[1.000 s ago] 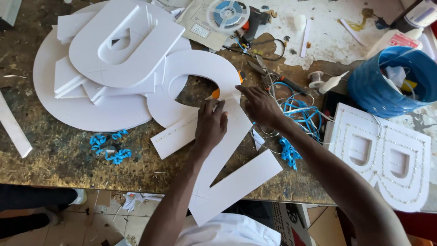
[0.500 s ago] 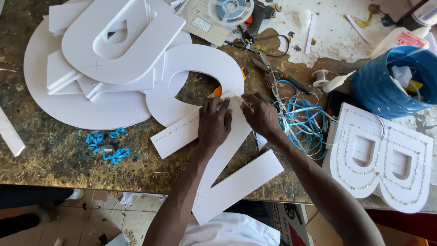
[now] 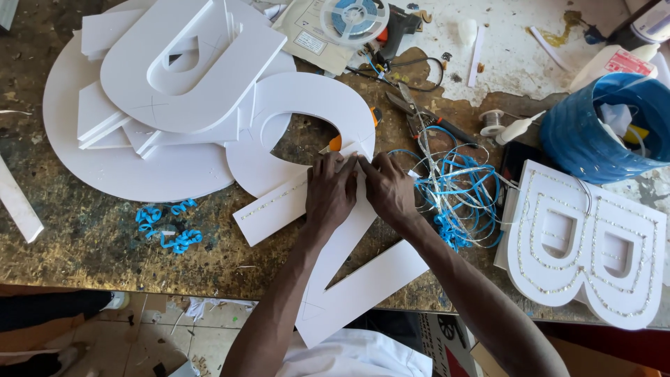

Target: Applying adhesive LED strips to foam letter cutouts for sign making.

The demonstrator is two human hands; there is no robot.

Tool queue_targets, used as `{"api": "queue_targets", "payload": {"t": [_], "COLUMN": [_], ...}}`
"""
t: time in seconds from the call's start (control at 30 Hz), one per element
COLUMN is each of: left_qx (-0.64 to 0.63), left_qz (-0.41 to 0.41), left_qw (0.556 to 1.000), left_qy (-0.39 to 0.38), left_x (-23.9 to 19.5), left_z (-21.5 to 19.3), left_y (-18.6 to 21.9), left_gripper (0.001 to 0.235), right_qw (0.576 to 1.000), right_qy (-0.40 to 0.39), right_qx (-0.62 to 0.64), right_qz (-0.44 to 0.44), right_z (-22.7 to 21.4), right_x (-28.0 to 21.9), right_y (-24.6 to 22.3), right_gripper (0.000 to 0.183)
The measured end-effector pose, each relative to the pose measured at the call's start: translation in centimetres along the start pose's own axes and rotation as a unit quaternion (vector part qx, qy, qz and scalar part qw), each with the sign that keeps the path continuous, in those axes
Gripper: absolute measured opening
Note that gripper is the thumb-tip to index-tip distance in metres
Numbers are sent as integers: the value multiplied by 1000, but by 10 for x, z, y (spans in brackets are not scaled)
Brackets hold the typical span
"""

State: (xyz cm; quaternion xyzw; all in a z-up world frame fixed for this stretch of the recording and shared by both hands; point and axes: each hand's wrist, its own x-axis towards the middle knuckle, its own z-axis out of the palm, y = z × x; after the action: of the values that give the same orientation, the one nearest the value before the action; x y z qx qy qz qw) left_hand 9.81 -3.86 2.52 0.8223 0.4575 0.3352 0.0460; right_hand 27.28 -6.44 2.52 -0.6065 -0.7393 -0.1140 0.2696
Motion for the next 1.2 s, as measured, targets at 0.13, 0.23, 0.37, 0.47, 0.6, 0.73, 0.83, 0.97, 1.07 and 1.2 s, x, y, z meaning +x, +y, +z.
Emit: {"api": "queue_targets", "payload": {"t": [0.13, 0.23, 0.37, 0.47, 0.6, 0.73, 0.83, 0.97, 1.07, 1.2], "left_qx": [0, -7, -52, -131, -166, -199, -197, -180, -169, -169], "left_qz": [-3, -11, -29, -37, -80, -100, -106, -95, -91, -89], "left_qw": [1000, 1000, 998, 990, 983, 975, 975, 979, 981, 981], "left_qy": [-2, 2, 13, 28, 20, 9, 12, 21, 24, 31], "left_x": [0, 1, 9, 29, 40, 43, 42, 39, 37, 39], "left_z": [0, 1, 13, 28, 32, 22, 23, 31, 33, 36], "left_y": [1, 2, -8, -28, -28, -25, -24, -27, -28, -28], "left_gripper": [29, 25, 16, 14, 15, 16, 14, 17, 19, 19], "right_qw": [1000, 1000, 999, 998, 998, 998, 999, 999, 999, 998], "right_qy": [0, -6, -19, -33, -30, -29, -6, 21, 34, 53], "right_qx": [-17, -25, -45, -48, -46, -54, -42, -17, -5, -23], "right_qz": [-12, -17, -9, -12, -17, -17, -21, -24, -18, -23], "right_z": [15, 19, 21, 11, 8, 7, 7, 10, 13, 15], "right_x": [-4, -7, -6, 1, 0, -5, -7, -12, -15, -18], "right_y": [7, 9, 5, 1, 2, 3, 3, 5, 8, 10], "right_gripper": [35, 37, 40, 38, 35, 32, 24, 22, 22, 24]}}
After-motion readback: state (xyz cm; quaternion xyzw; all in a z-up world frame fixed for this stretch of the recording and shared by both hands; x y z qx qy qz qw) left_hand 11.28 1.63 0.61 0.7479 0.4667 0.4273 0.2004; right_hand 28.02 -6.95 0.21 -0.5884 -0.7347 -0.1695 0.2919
